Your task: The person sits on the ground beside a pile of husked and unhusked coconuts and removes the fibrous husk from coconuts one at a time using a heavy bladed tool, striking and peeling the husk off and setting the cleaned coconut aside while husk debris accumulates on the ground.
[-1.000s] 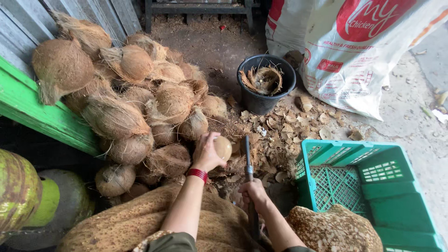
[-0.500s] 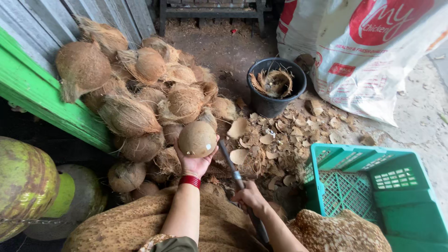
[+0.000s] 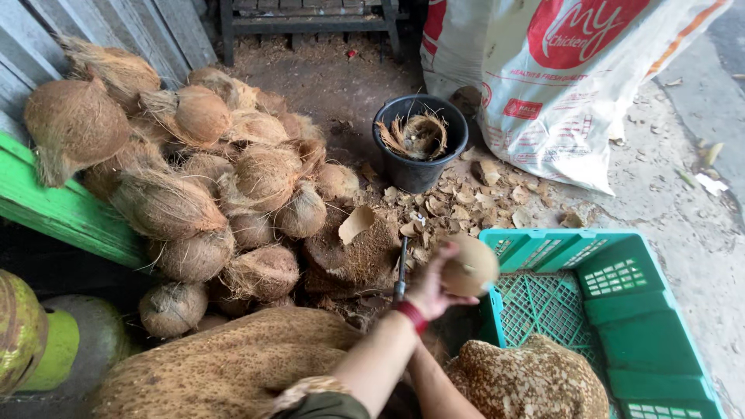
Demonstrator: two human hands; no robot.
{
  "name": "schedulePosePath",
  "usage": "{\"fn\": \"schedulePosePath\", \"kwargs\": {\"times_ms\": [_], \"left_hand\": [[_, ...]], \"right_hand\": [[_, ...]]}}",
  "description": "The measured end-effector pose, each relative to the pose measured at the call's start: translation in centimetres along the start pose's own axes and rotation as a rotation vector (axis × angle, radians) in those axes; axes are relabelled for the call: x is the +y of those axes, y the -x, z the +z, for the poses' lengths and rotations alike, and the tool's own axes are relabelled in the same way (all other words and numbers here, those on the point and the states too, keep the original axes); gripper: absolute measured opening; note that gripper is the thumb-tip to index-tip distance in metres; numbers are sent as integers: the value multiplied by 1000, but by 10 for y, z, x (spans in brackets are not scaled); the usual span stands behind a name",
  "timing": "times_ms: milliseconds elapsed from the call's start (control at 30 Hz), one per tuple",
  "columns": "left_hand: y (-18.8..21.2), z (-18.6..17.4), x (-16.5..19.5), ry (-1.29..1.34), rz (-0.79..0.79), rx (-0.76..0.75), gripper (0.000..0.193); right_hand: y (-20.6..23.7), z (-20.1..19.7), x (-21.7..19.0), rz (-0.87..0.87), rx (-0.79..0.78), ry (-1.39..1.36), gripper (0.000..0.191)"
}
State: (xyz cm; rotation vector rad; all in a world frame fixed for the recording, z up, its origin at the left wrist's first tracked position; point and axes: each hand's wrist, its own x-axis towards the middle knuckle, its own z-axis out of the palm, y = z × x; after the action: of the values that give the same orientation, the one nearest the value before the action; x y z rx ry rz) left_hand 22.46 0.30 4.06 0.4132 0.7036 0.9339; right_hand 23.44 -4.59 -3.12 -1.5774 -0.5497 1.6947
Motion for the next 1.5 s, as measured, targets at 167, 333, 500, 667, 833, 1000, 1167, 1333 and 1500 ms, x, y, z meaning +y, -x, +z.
{"fn": "schedulePosePath", "kwargs": {"times_ms": [167, 333, 500, 667, 833, 1000, 1167, 1333, 1500], "left_hand": [[-47, 79, -51, -833, 321, 137, 103], [-73, 101, -79, -1354, 426, -269, 89], [-77, 45, -37, -1306, 518, -333, 58], [-53, -66, 106, -1672, 972, 384, 13], [25, -158, 269, -1740, 1026, 1442, 54], [115, -213, 331, -856, 546, 1803, 126], [143, -239, 325, -659, 521, 1611, 124], [172, -262, 303, -354, 950, 1404, 112], [187, -262, 262, 133, 1013, 605, 45]], "right_hand": [[1, 4, -6, -12, -53, -25, 17], [-13, 5, -21, 9, -84, -113, 17], [-31, 14, -22, -1, -62, -138, 15], [-38, 37, -4, -67, -117, -22, 12], [-41, 66, 15, -63, -324, 226, 17], [-54, 77, 9, 111, -465, 208, 13], [-53, 59, -11, 232, -170, -115, 7], [-31, 28, -7, 44, -135, -22, 7], [-2, 33, 4, -37, -136, 43, 6]]}}
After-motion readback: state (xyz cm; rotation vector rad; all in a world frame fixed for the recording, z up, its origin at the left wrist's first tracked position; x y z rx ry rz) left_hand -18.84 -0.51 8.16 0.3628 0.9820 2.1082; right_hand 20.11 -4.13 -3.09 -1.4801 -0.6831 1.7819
